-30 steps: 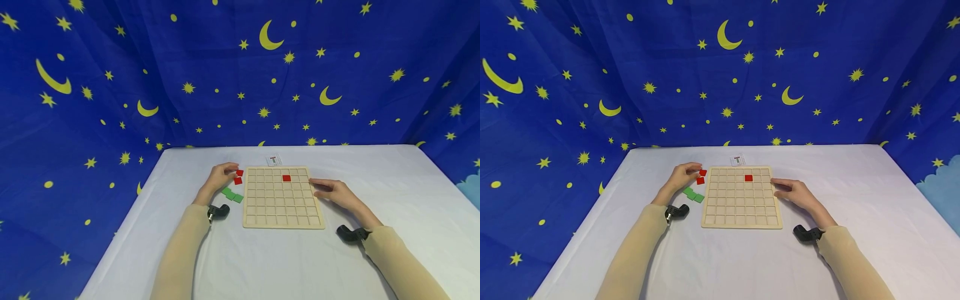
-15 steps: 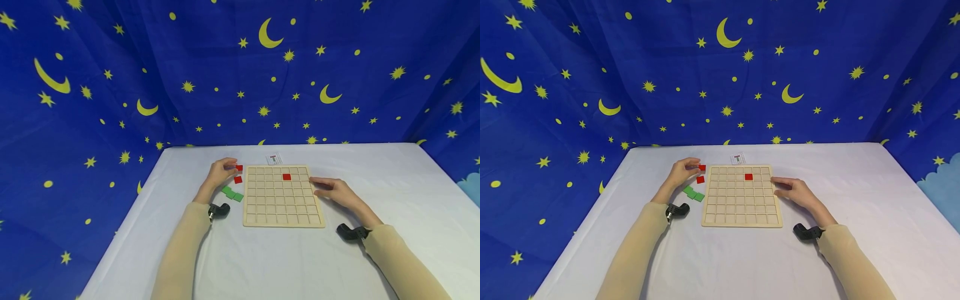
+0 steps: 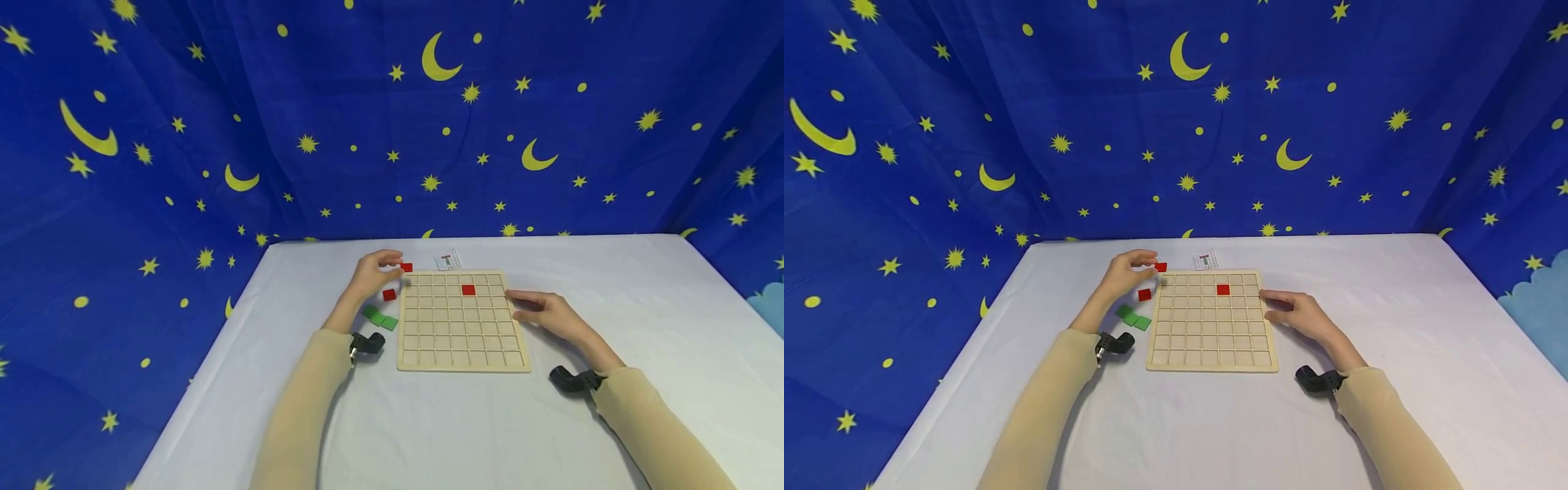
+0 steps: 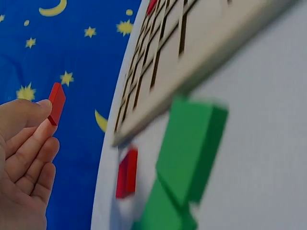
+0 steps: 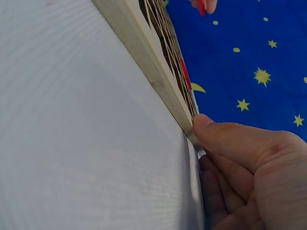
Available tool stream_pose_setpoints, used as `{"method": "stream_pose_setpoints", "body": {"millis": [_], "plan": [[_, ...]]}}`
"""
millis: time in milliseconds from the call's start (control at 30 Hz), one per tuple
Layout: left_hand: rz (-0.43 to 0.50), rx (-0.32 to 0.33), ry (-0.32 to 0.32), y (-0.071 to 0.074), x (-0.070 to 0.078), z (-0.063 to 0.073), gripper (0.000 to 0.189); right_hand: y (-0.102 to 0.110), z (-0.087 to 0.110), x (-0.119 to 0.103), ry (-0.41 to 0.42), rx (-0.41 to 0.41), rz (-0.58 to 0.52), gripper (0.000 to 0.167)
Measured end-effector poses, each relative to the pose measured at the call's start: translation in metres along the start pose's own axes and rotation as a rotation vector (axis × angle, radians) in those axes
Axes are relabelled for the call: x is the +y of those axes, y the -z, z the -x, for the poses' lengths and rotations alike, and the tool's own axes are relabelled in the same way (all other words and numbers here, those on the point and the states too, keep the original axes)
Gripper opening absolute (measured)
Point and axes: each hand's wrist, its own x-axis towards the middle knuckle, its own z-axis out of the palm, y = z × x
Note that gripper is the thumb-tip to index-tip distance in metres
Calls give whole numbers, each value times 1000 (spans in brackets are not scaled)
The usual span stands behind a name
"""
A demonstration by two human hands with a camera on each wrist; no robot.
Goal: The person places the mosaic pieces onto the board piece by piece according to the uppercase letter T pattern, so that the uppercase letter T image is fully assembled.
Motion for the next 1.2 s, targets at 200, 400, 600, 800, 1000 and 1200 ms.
{"method": "stream_pose_setpoints", "body": {"millis": [200, 400, 600, 800, 1000, 1200], "plan": [[-11, -24, -23, -16, 12, -6, 35, 0, 0, 0, 5, 2, 11, 56], [16, -70, -29, -35, 22, -11, 35, 0, -1, 3, 12, 8, 21, 56], [25, -133, -19, -53, 30, -15, 38, 0, -2, 4, 27, 11, 30, 56], [35, -159, -19, -67, 35, -15, 39, -1, -1, 3, 3, 6, 13, 56], [74, -160, -4, -76, 35, -13, 37, -2, 0, 5, -6, 10, 13, 56], [39, -172, -22, -84, 32, -12, 35, -2, 0, 3, -4, 13, 16, 57]]}}
